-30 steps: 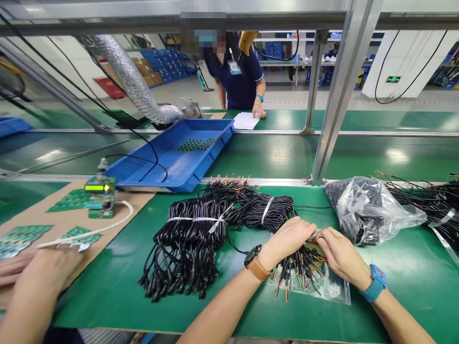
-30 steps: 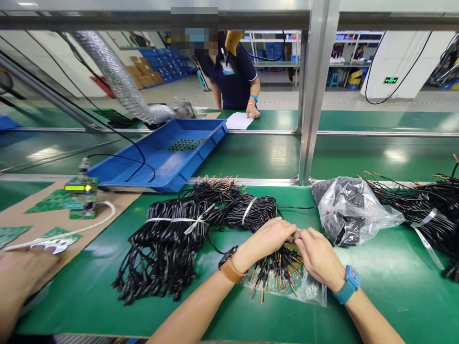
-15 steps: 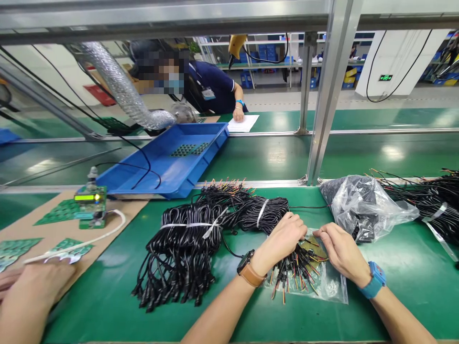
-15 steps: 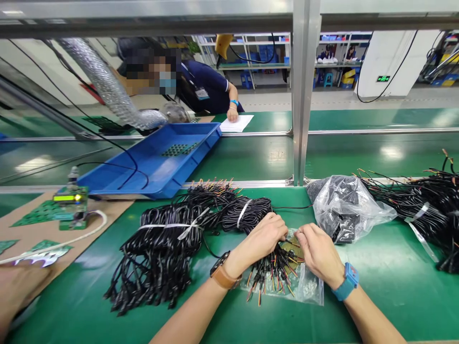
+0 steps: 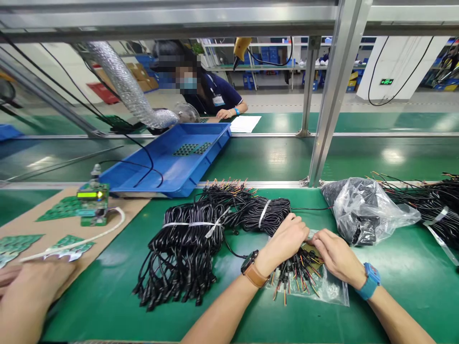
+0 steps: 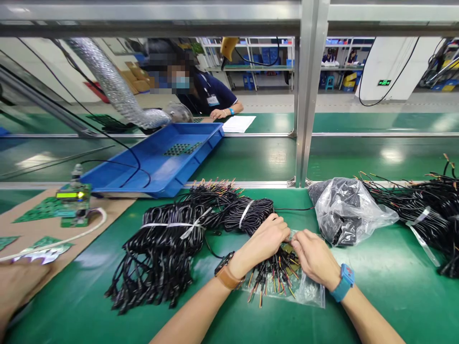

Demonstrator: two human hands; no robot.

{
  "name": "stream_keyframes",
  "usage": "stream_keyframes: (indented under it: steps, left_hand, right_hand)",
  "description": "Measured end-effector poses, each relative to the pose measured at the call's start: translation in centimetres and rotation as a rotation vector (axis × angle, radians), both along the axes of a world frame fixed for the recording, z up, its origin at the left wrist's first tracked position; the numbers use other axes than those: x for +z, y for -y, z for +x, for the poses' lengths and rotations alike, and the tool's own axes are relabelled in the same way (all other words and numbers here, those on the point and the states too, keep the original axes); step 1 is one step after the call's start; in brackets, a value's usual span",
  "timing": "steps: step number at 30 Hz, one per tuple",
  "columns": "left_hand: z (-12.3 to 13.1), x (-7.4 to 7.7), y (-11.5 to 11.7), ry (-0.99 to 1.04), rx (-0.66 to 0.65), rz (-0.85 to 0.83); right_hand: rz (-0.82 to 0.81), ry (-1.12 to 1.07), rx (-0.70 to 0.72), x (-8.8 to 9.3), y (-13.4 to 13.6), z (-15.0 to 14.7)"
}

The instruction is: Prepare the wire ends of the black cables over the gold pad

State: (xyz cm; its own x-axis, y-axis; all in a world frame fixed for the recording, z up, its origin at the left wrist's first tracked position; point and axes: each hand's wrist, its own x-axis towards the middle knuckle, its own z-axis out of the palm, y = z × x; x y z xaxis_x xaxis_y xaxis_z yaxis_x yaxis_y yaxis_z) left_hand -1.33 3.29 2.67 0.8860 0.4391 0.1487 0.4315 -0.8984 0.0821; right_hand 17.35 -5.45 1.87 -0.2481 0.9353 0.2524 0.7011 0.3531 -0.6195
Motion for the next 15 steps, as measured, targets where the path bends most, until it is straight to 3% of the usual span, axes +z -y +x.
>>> stream_keyframes:
  steps: [8,15]
  left_hand:
    - [-0.4,-0.1,0.1,0.225,0.007,-0.180]
    - [-0.6,-1.3,0.3,0.501,0.009,-0.187]
  right_hand:
    - [0.064,-0.323,-0.304,0.4,0.0,1.5]
    - [-0.173,-0.581,-0.283,-0.3,-0.3,1.6]
